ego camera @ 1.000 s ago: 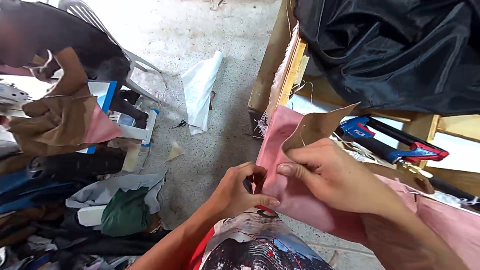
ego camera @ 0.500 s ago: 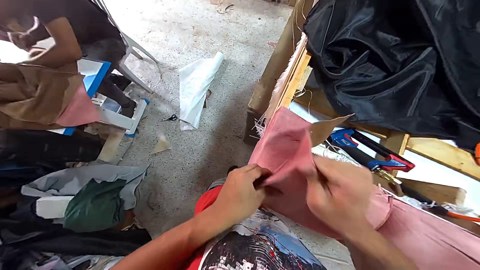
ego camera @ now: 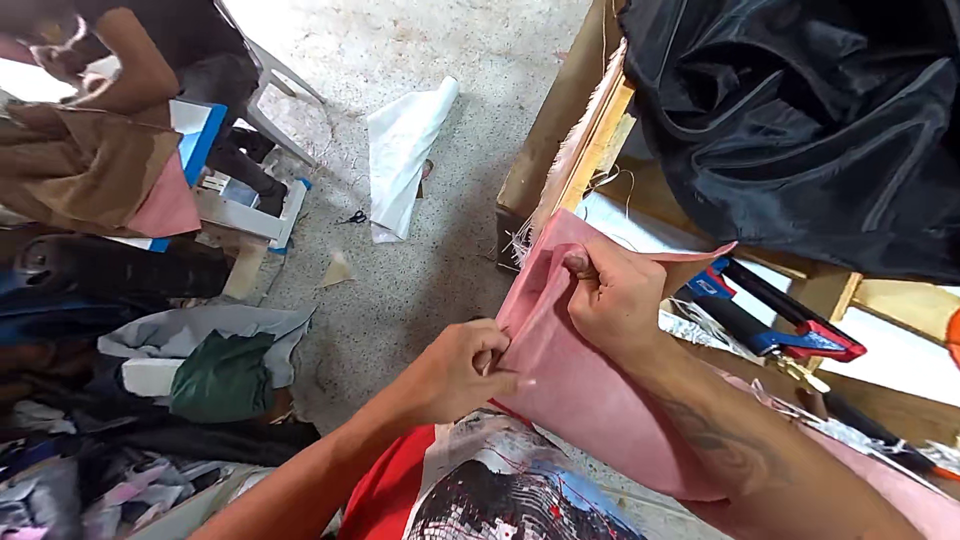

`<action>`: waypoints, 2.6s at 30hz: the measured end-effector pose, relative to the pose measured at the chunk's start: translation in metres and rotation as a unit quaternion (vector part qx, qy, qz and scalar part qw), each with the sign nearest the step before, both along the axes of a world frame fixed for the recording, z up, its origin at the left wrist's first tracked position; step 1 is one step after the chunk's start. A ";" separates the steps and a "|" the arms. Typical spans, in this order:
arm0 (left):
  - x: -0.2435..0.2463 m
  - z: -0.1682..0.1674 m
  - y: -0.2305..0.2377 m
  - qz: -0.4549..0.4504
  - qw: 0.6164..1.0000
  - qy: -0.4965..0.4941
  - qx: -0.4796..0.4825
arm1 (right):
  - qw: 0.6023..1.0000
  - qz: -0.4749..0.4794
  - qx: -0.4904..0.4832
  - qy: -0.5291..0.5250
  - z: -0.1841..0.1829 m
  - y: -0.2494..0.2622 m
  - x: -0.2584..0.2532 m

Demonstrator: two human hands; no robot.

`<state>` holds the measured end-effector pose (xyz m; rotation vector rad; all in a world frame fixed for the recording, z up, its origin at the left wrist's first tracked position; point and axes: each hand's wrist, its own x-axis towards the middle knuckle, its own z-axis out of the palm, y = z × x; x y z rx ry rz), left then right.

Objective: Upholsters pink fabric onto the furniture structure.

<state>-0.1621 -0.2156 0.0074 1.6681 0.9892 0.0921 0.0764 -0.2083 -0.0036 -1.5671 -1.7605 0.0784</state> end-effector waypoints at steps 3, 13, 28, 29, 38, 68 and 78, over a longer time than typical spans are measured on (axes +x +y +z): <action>-0.024 -0.016 -0.018 -0.093 0.990 0.099 0.033 | 1.000 -0.004 0.003 -0.014 -0.001 -0.004 0.001; 0.033 -0.031 0.022 0.109 0.955 -0.214 0.177 | 0.975 0.066 -0.208 0.042 0.025 0.006 -0.004; 0.088 -0.003 0.064 0.067 0.970 -0.016 0.235 | 0.993 0.015 -0.030 0.109 -0.012 0.014 0.006; 0.088 0.000 0.065 0.060 0.974 -0.006 0.220 | 0.993 0.013 -0.037 0.115 -0.011 0.013 0.006; -0.010 0.001 -0.011 0.062 0.994 -0.090 -0.009 | 0.987 0.045 -0.097 0.117 0.024 -0.006 0.002; 0.005 -0.011 0.055 0.021 0.991 -0.083 -0.107 | 0.973 0.078 -0.159 -0.144 0.010 0.023 -0.017; 0.066 -0.003 0.091 -0.056 0.974 -0.038 0.216 | 0.998 0.007 -0.060 -0.018 -0.017 0.022 -0.003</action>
